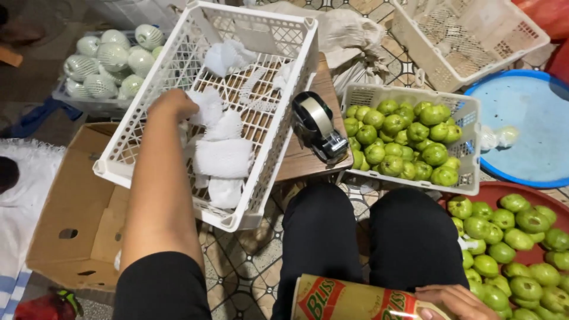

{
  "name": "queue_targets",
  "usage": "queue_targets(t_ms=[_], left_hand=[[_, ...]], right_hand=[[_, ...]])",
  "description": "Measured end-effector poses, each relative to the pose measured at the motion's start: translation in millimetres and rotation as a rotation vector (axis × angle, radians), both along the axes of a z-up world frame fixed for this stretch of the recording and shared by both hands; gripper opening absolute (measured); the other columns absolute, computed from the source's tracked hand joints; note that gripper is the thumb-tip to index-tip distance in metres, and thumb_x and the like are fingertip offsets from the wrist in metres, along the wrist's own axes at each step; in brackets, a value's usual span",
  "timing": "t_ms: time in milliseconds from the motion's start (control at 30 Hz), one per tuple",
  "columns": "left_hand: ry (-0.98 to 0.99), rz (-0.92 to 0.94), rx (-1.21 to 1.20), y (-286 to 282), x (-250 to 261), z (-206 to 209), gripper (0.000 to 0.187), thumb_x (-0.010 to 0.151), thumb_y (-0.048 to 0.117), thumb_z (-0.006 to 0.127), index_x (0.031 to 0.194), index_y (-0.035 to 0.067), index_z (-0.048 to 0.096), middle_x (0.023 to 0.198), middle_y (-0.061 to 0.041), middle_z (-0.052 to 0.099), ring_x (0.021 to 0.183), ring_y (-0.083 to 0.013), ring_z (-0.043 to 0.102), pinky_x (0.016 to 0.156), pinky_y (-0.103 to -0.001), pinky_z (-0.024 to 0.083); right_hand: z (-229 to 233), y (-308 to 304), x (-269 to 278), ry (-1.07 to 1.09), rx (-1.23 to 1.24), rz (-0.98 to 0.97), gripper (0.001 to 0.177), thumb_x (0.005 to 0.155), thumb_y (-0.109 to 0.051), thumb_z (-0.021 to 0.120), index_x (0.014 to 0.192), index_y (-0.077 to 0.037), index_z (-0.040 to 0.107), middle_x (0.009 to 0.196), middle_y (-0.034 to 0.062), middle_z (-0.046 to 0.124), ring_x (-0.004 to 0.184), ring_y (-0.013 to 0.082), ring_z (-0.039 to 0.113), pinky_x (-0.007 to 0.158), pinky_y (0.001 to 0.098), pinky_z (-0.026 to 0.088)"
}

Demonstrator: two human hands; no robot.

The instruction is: Wrapping green fruits in protective foam sleeves and organizing them in a container.

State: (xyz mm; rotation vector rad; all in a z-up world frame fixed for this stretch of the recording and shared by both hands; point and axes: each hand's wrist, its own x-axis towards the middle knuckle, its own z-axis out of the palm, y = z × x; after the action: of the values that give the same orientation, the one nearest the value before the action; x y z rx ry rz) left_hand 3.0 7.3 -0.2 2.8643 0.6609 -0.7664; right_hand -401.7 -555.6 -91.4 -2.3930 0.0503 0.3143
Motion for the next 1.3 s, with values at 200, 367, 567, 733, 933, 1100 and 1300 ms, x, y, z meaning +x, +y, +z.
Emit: queue_targets(t_ms=[200,367,567,733,933,1100,1300], left_hand=[[-0.371,-0.188,-0.095,-5.1,74.7,-66.0,0.022,0.090,0.035,0.072,0.112,0.034,0.074,0.143,-0.016,0.039,0.137,-0.0418,0.034,0.111,-0.056,0.037],[-0.243,-0.183,-0.051,-32.8,79.3,-64.1,0.042,0.092,0.031,0.059,0.134,0.033,0.060,0.170,-0.005,0.015,0.153,-0.0402,0.009,0.119,-0.064,0.025],[-0.987,-0.095,-0.049,20.9,84.3,-77.2,0.026,0.089,0.037,0.069,0.101,0.014,0.070,0.102,-0.008,0.066,0.093,-0.0350,0.060,0.078,-0.054,0.049],[-1.265,0.022,-0.906,-80.9,-31.8,56.3,0.032,0.087,0.002,0.075,0.102,0.017,0.051,0.097,-0.002,0.060,0.083,-0.0126,0.057,0.075,-0.026,0.050],[-0.714,-0.329,-1.394,-236.4,-210.9,53.5,0.027,0.085,0.007,0.076,0.111,0.009,0.070,0.107,-0.004,0.073,0.091,-0.0112,0.067,0.079,-0.023,0.056],[-0.522,-0.128,-1.550,-299.2,-279.8,23.6,0.017,0.077,-0.002,0.078,0.092,0.005,0.075,0.076,-0.007,0.071,0.070,-0.0097,0.062,0.060,-0.025,0.056],[-0.306,0.366,-1.786,-328.5,-292.1,1.3,0.019,0.095,0.022,0.072,0.097,0.007,0.061,0.076,-0.006,0.063,0.056,-0.0149,0.066,0.046,-0.021,0.059]], right_hand=[[-43.3,4.3,-14.7,-0.458,0.026,-0.045,0.031,0.085,-0.045,0.059,0.073,-0.031,0.084,0.079,-0.0139,0.085,0.075,0.0007,0.080,0.073,0.0177,0.053],[-56.0,-4.1,-15.5,-0.447,-0.005,-0.042,0.039,0.091,-0.032,0.050,0.076,-0.030,0.085,0.080,-0.0161,0.086,0.076,-0.0002,0.080,0.074,0.0183,0.053],[-60.7,-17.2,-11.7,-0.159,-0.054,-0.020,0.023,0.077,-0.045,0.073,0.088,-0.036,0.091,0.091,-0.0223,0.092,0.091,-0.0005,0.083,0.085,0.0192,0.056],[-6.9,-16.5,48.4,0.307,-0.123,0.054,0.042,0.068,-0.067,0.077,0.104,-0.050,0.091,0.109,-0.0280,0.093,0.107,-0.0088,0.085,0.101,0.0143,0.057],[118.5,56.1,80.0,-0.230,0.683,-0.084,0.063,0.085,-0.015,0.068,0.144,-0.003,0.049,0.132,0.0109,0.066,0.114,0.0188,0.067,0.102,0.0323,0.054],[91.2,49.7,80.4,-0.471,0.829,-0.158,0.008,0.093,-0.006,0.073,0.093,0.001,0.069,0.089,0.0103,0.069,0.088,0.0182,0.066,0.086,0.0338,0.055],[91.6,25.3,65.9,-0.196,1.727,-0.486,0.014,0.102,-0.018,0.060,0.100,-0.005,0.055,0.099,0.0103,0.072,0.098,0.0218,0.072,0.092,0.0394,0.059]])
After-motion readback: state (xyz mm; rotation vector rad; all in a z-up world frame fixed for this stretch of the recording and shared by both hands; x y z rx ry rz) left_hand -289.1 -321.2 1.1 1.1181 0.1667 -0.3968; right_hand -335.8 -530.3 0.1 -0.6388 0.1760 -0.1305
